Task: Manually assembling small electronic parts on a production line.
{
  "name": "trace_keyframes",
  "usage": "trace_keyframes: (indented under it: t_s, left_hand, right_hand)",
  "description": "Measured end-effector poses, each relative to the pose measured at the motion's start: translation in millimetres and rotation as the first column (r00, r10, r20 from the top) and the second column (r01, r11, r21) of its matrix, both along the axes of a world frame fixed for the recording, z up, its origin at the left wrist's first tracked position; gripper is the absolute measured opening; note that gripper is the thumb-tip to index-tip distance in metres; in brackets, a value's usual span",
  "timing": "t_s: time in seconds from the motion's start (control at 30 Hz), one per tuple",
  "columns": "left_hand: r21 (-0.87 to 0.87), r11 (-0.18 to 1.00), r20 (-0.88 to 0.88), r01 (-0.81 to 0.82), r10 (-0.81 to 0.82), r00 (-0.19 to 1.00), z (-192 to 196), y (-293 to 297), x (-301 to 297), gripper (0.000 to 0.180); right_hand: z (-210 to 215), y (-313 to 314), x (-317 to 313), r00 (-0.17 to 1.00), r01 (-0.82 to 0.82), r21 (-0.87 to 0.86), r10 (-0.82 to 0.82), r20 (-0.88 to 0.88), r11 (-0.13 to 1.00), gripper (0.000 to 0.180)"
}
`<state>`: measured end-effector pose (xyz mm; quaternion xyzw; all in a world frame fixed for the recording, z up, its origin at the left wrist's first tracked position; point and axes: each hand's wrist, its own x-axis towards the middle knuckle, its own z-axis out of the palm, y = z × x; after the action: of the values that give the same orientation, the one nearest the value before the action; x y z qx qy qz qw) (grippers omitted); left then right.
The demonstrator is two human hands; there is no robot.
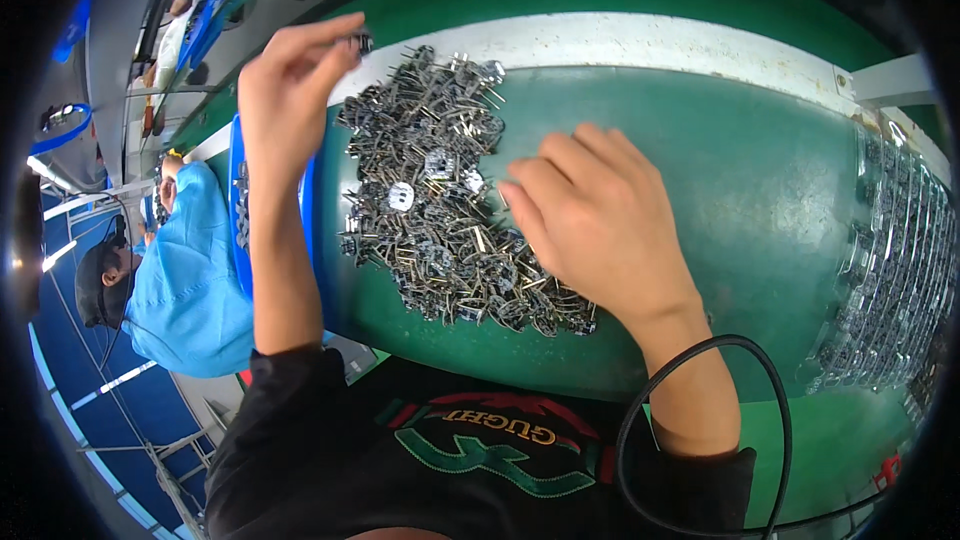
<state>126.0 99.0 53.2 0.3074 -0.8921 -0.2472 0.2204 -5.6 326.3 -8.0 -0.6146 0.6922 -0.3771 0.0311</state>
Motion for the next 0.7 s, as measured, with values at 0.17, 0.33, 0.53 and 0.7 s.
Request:
trace_keyframes:
  t_s: [0.17,0.33,0.53,0.7]
  left_hand:
    - [-0.047,0.987,0.051,-0.151,0.154,0.987,-37,-118,-30,0.028]
    - [-0.134,0.952,-0.029,-0.276,0.275,0.961,-90,-203,-41,0.022]
    - [-0.175,0.933,0.033,-0.314,0.324,0.946,-81,-201,-51,0.029]
    - [-0.099,0.973,0.264,-0.208,0.228,0.937,-45,-219,2,0.04]
  right_hand:
    - [0,-1,12,1.0,-0.005,0.121,0.008,-0.018,0.993,0.02]
    - [5,-2,13,0.997,-0.08,0.142,0.081,-0.005,0.987,0.02]
    - [3,2,10,0.993,-0.114,0.115,0.11,0.041,0.987,0.009]
    - [4,1,7,0.999,-0.025,0.022,0.026,-0.033,0.999,0.008]
